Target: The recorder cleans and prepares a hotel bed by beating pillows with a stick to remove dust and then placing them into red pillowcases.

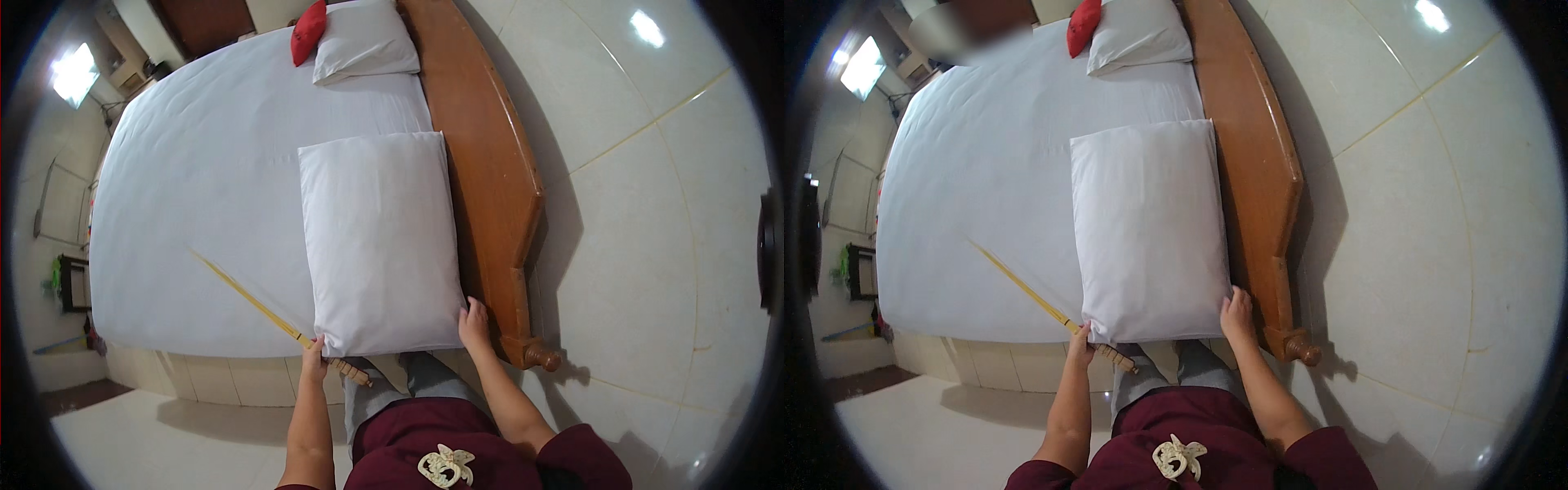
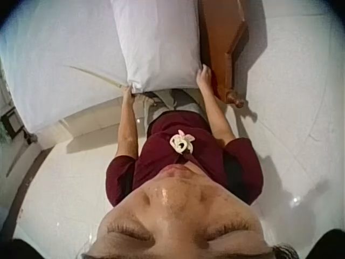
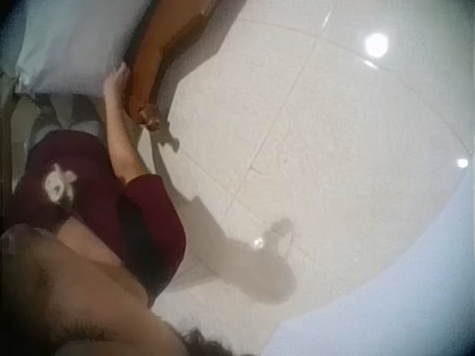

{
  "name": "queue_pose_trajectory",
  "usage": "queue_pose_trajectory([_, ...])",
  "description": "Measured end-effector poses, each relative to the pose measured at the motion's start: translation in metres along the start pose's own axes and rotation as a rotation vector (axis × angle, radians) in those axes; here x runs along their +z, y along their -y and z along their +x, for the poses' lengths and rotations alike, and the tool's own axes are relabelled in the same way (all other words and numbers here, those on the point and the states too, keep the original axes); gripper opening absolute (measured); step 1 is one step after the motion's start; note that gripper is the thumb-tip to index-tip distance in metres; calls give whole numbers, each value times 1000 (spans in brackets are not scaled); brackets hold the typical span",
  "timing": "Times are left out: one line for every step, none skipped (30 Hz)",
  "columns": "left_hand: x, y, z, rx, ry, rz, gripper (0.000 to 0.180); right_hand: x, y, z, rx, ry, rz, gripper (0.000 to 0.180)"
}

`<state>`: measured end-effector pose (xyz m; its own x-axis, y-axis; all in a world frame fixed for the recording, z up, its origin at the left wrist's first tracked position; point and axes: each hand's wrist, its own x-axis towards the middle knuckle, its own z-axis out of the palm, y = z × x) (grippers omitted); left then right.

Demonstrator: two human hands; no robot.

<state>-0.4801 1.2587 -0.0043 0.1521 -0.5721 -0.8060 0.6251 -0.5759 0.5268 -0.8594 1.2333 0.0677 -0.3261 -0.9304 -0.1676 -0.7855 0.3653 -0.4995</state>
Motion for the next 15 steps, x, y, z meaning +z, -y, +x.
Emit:
queue_pose_trajectory([13,5,-8,-1,6,-9,28,6,-7,12,-6,-4,-8,38])
queue_pose_trajectory([26,11,-16,31,21,10,28,17,-17,27,153,9,102,38])
queue_pose_trajectory([32,12,-22,72,22,28,28,30,-23,38,305,34,220,39])
queue_pose_trajectory([33,13,-24,81,9,14,28,33,-27,46,288,47,219,39])
queue_pose_trajectory([35,14,-24,95,25,45,27,34,-32,53,281,136,186,35])
queue_pose_trajectory([33,16,-25,104,37,76,26,35,-34,57,277,229,151,31])
queue_pose_trajectory([21,15,-25,111,7,65,26,32,-20,56,261,258,150,31])
queue_pose_trajectory([7,13,-21,121,-29,127,28,26,-9,54,160,144,209,24])
queue_pose_trajectory([0,12,-18,126,-51,190,29,19,1,52,66,18,265,18])
queue_pose_trajectory([3,11,-16,117,-120,222,31,19,-16,51,66,-92,301,15])
queue_pose_trajectory([8,11,-12,112,-119,217,31,19,-31,46,65,-92,294,15])
queue_pose_trajectory([7,10,-9,103,-174,335,32,22,-38,38,133,-46,182,14])
queue_pose_trajectory([9,8,-3,93,-218,455,32,24,-44,34,204,-11,68,12])
queue_pose_trajectory([12,9,-1,96,-214,452,32,28,-48,31,201,-15,68,12])
queue_pose_trajectory([15,12,1,88,-160,455,32,33,-51,27,244,-21,94,15])
